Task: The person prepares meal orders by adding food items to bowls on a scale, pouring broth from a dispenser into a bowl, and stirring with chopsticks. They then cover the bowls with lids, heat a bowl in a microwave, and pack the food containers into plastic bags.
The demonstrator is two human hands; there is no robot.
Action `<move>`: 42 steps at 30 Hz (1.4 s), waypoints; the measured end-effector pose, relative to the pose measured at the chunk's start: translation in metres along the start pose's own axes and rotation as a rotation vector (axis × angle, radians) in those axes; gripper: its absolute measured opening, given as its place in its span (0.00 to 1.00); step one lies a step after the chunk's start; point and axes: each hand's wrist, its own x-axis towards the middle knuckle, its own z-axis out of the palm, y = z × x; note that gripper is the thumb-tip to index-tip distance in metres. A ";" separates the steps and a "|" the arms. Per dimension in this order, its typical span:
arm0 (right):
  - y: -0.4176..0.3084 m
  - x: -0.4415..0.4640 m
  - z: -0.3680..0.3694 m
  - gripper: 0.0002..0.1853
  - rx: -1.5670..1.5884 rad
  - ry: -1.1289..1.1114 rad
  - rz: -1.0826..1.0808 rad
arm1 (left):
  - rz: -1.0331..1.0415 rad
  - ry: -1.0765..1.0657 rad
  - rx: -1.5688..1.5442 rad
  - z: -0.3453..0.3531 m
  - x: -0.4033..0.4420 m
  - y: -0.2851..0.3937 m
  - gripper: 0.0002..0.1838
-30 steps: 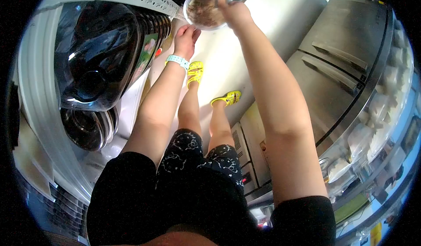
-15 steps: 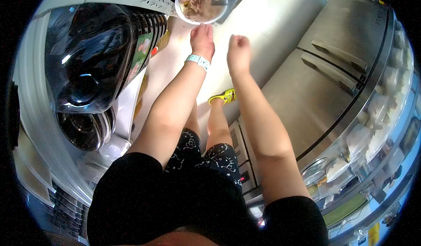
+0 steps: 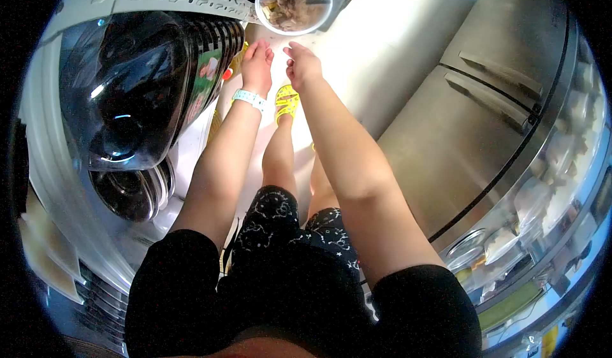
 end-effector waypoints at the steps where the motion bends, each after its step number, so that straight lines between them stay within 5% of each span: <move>1: 0.003 0.003 0.004 0.12 0.082 -0.018 0.013 | -0.002 -0.001 0.004 0.006 0.003 0.004 0.12; 12: -0.004 0.012 0.010 0.10 0.215 0.005 -0.020 | 0.061 -0.061 -0.060 0.036 0.023 0.007 0.11; 23: -0.043 0.028 -0.031 0.03 0.159 0.152 -0.154 | -0.194 -0.190 -0.004 0.036 0.002 -0.008 0.09; 25: -0.056 0.028 -0.036 0.04 0.110 0.164 -0.117 | 0.213 -0.321 0.335 0.023 0.021 -0.022 0.09; 26: -0.057 0.029 -0.041 0.04 0.109 0.166 -0.116 | 0.211 -0.320 0.334 0.021 0.021 -0.013 0.09; 28: -0.052 0.032 -0.051 0.05 0.209 0.064 -0.184 | 0.792 -0.358 1.508 0.021 0.019 0.013 0.11; 29: -0.039 0.034 -0.057 0.05 0.208 0.064 -0.185 | 0.791 -0.358 1.507 0.018 0.023 0.015 0.11; 31: 0.001 0.031 -0.072 0.07 0.328 0.090 -0.010 | 1.212 -0.306 1.854 0.015 0.040 0.010 0.15; 35: 0.056 -0.003 -0.082 0.11 0.519 0.232 0.249 | 1.388 -0.175 1.847 0.005 0.059 0.002 0.17; 38: 0.068 -0.012 -0.085 0.15 0.504 0.177 0.236 | 1.378 -0.278 1.677 0.013 0.040 0.025 0.17; 40: 0.064 -0.019 -0.081 0.18 0.452 0.135 0.218 | 1.422 -0.217 1.894 0.034 0.010 0.043 0.14; 42: 0.060 -0.021 -0.083 0.18 0.438 0.135 0.194 | 1.245 -0.215 1.836 0.035 0.008 0.031 0.11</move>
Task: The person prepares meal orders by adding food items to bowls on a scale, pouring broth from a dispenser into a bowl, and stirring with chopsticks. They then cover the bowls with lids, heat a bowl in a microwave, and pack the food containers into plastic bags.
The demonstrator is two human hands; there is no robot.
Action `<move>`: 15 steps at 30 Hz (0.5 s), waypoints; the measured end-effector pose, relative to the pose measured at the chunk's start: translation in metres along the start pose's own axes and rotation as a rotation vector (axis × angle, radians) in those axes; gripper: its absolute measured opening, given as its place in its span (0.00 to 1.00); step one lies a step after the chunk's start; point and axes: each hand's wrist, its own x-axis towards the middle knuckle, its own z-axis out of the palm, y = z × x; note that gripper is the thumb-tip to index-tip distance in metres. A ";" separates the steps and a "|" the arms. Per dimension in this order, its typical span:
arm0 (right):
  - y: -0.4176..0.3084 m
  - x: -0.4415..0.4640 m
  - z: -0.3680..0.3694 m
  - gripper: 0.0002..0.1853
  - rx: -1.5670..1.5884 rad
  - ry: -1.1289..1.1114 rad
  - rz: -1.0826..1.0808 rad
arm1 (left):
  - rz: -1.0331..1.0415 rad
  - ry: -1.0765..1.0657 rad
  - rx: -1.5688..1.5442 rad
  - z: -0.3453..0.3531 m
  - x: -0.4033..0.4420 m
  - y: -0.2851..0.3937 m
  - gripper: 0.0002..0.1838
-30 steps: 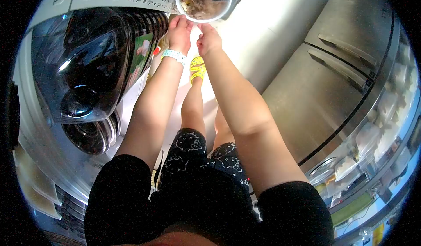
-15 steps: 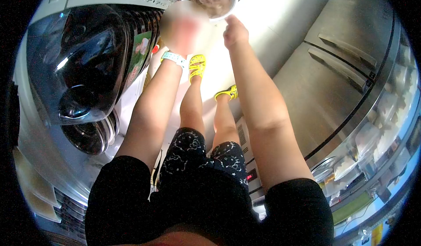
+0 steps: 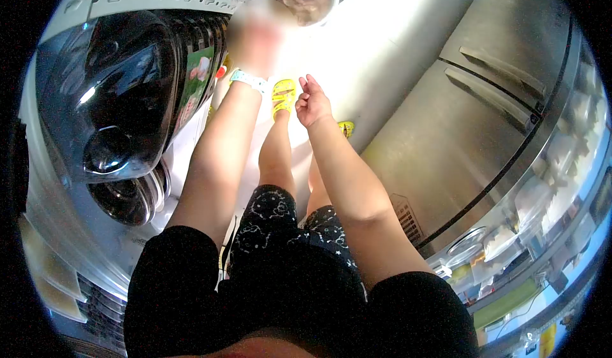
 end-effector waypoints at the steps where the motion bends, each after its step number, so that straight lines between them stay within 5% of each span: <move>1: -0.001 -0.002 0.000 0.17 -0.013 -0.003 -0.020 | -0.114 -0.072 -0.108 0.003 -0.004 0.005 0.10; 8: 0.002 -0.008 -0.032 0.17 0.011 0.026 0.031 | -0.292 -0.026 -0.273 0.059 -0.018 0.050 0.08; 11: 0.007 -0.011 -0.046 0.15 0.026 0.032 0.033 | -0.417 0.039 -0.507 0.055 -0.021 0.059 0.07; 14: 0.011 -0.011 -0.059 0.17 0.006 0.027 0.041 | -0.595 0.027 -1.275 0.059 -0.029 0.049 0.09; 15: 0.011 -0.012 -0.061 0.17 0.006 0.028 0.046 | -0.486 0.021 -1.111 0.061 -0.030 0.038 0.10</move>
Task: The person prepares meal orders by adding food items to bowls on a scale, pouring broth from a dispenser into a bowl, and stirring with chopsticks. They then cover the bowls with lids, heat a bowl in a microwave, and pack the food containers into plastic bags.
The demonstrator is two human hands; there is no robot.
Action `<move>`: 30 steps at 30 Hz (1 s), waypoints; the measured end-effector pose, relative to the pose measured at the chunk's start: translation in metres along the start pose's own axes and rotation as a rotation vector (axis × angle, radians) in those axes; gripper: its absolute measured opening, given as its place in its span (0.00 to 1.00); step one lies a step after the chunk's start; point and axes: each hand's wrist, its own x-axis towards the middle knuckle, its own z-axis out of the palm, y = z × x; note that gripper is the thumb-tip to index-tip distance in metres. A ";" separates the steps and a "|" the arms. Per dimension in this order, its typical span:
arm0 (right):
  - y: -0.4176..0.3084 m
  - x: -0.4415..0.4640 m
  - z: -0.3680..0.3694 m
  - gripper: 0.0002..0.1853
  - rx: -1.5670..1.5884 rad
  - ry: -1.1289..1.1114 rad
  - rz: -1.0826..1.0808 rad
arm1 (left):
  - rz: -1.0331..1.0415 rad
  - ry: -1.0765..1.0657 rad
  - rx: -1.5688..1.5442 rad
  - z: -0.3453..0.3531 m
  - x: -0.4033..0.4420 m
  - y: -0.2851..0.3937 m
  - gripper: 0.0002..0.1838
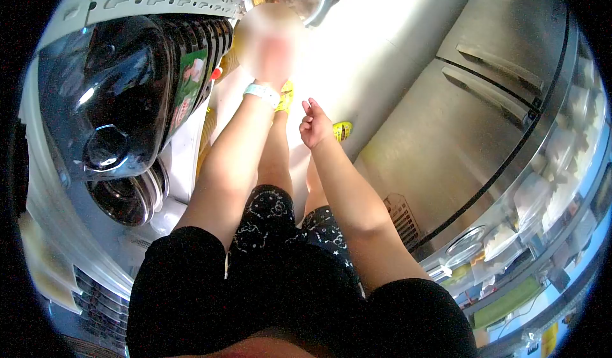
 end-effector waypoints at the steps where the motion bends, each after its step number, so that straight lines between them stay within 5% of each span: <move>1: 0.000 -0.001 -0.002 0.17 0.001 0.004 0.005 | 0.048 -0.015 0.084 -0.010 0.002 -0.006 0.10; 2: -0.001 -0.002 -0.004 0.17 0.002 0.004 0.006 | 0.096 -0.026 0.168 -0.021 0.005 -0.006 0.10; 4: -0.001 -0.002 -0.006 0.17 -0.030 0.030 -0.009 | 0.373 -0.057 0.905 -0.051 0.016 0.026 0.11; 12: 0.000 -0.007 -0.006 0.18 -0.054 0.022 -0.004 | 0.574 -0.087 0.941 -0.058 0.037 0.023 0.11; 15: -0.002 -0.008 -0.006 0.18 -0.064 -0.004 -0.011 | 0.571 -0.027 0.773 -0.046 0.034 0.000 0.10; 16: -0.001 -0.008 -0.005 0.18 -0.056 -0.006 -0.017 | 0.244 -0.009 0.235 -0.034 0.028 -0.024 0.12; 18: -0.002 -0.006 -0.004 0.18 -0.033 0.003 -0.009 | -0.085 0.010 -0.299 -0.020 0.023 -0.025 0.15; 22: -0.002 -0.006 -0.003 0.17 -0.043 -0.003 0.007 | -0.305 0.217 -0.778 0.008 0.010 -0.001 0.11; 26: 0.001 -0.007 0.000 0.17 -0.055 -0.015 0.003 | -0.251 0.228 -0.745 0.025 -0.004 0.012 0.12; 30: 0.000 -0.009 0.002 0.18 -0.078 -0.027 -0.020 | -0.520 0.109 -0.942 0.005 -0.006 0.034 0.15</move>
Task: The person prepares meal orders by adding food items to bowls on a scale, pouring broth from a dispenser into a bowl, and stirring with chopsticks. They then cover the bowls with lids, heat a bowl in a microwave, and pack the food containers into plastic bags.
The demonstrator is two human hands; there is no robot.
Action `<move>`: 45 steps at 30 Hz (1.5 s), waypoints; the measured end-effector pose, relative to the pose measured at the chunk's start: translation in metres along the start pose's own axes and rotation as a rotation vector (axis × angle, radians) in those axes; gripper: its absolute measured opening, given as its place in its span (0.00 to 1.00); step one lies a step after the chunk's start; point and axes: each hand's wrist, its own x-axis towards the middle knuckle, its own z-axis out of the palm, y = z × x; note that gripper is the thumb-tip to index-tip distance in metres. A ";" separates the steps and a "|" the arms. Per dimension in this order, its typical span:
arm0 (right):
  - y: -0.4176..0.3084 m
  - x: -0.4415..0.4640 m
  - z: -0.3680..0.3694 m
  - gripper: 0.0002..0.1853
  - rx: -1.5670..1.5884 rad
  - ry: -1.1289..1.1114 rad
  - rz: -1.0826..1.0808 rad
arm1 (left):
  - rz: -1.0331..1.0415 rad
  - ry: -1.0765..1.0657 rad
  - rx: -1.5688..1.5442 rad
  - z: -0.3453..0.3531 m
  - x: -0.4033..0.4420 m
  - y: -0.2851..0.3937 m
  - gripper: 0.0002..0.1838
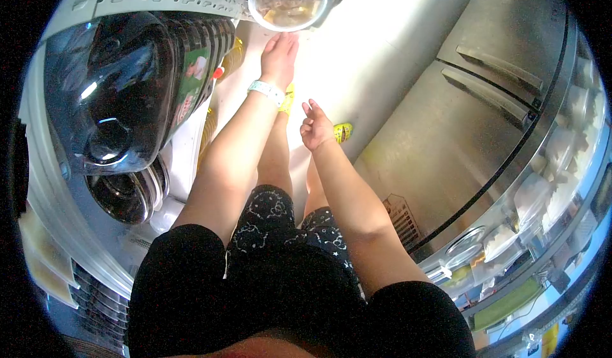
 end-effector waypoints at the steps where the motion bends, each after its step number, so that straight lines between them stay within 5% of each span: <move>1: -0.001 -0.001 0.000 0.18 -0.001 0.008 -0.011 | 0.011 -0.039 0.004 -0.007 0.000 0.005 0.16; 4: -0.007 -0.001 0.004 0.17 -0.036 0.035 -0.045 | 0.068 0.014 0.157 -0.029 0.005 0.018 0.18; 5: -0.010 0.002 0.005 0.17 -0.037 0.029 -0.044 | -0.010 0.111 -0.149 -0.030 0.005 0.026 0.18; 8: -0.023 0.010 0.015 0.15 -0.046 0.102 -0.097 | 0.041 0.154 -0.026 -0.028 0.001 0.041 0.16; 14: -0.082 -0.030 0.114 0.13 -0.314 -0.051 -0.675 | 0.045 0.122 -0.101 -0.034 0.014 0.038 0.13; 17: -0.104 -0.049 0.158 0.14 -0.424 -0.106 -0.741 | 0.025 0.127 -0.180 -0.030 0.018 0.039 0.12; 34: -0.135 -0.043 0.226 0.10 -0.704 -0.206 -0.637 | 0.046 -0.035 -0.291 -0.033 0.031 0.045 0.12; 36: -0.144 -0.047 0.231 0.10 -0.723 -0.237 -0.618 | 0.079 0.169 -0.119 -0.024 0.031 0.046 0.13; 40: -0.179 -0.067 0.260 0.12 -0.752 -0.392 -0.577 | 0.105 0.166 -0.096 -0.026 0.035 0.044 0.13; 42: -0.184 -0.058 0.256 0.11 -0.764 -0.230 -0.467 | 0.130 0.157 -0.048 -0.024 0.037 0.046 0.13; 44: -0.185 -0.069 0.233 0.14 -0.883 -0.129 -0.814 | 0.135 0.204 -0.081 -0.020 0.040 0.047 0.13; 45: -0.187 -0.054 0.218 0.15 -0.905 -0.066 -0.817 | 0.140 0.199 -0.074 -0.022 0.042 0.046 0.13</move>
